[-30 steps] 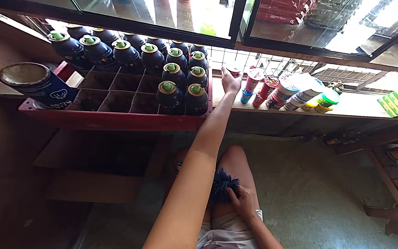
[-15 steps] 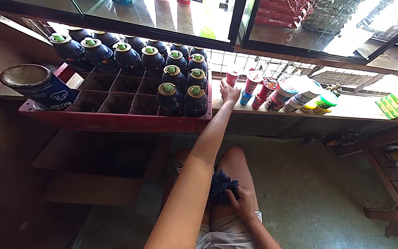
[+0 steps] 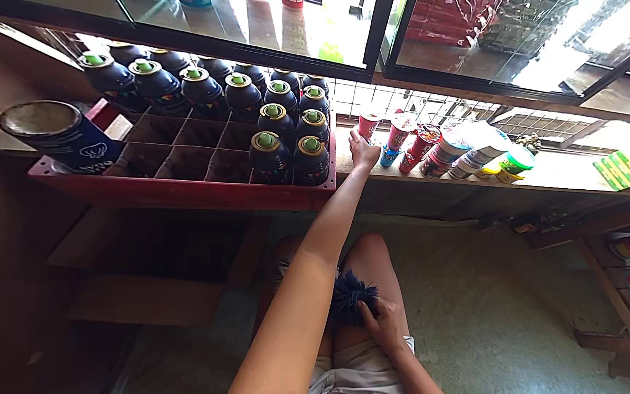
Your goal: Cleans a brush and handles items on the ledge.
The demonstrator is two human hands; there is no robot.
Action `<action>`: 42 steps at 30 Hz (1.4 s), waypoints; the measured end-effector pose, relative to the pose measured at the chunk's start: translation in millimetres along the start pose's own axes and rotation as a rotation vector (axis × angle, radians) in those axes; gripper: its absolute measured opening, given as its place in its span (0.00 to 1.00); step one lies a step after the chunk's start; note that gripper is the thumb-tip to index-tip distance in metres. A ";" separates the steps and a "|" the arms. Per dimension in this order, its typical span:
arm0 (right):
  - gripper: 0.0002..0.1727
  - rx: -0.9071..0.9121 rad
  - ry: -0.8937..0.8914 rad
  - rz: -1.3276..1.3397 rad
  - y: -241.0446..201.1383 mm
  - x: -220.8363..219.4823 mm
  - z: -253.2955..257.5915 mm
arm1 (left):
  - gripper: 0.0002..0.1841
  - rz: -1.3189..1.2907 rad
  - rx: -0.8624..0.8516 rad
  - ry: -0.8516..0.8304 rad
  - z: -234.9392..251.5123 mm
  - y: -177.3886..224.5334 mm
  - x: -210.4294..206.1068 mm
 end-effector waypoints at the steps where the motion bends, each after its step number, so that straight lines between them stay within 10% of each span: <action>1: 0.28 -0.002 -0.003 0.000 0.0 0.0 0.0 | 0.44 0.006 -0.007 0.004 0.0 -0.2 -0.2; 42: 0.27 -0.008 -0.054 0.013 0.7 -0.7 0.5 | 0.47 0.059 -0.145 0.033 47.3 -1.2 -19.2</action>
Point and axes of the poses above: each hand's wrist, its own z-axis towards the middle knuckle, its own x-axis out of the back of the hand, y = z × x, the point moved 2 cm from there along z, towards the middle knuckle, and after that the axes turned 7 degrees about -z, right-handed, at the moved point
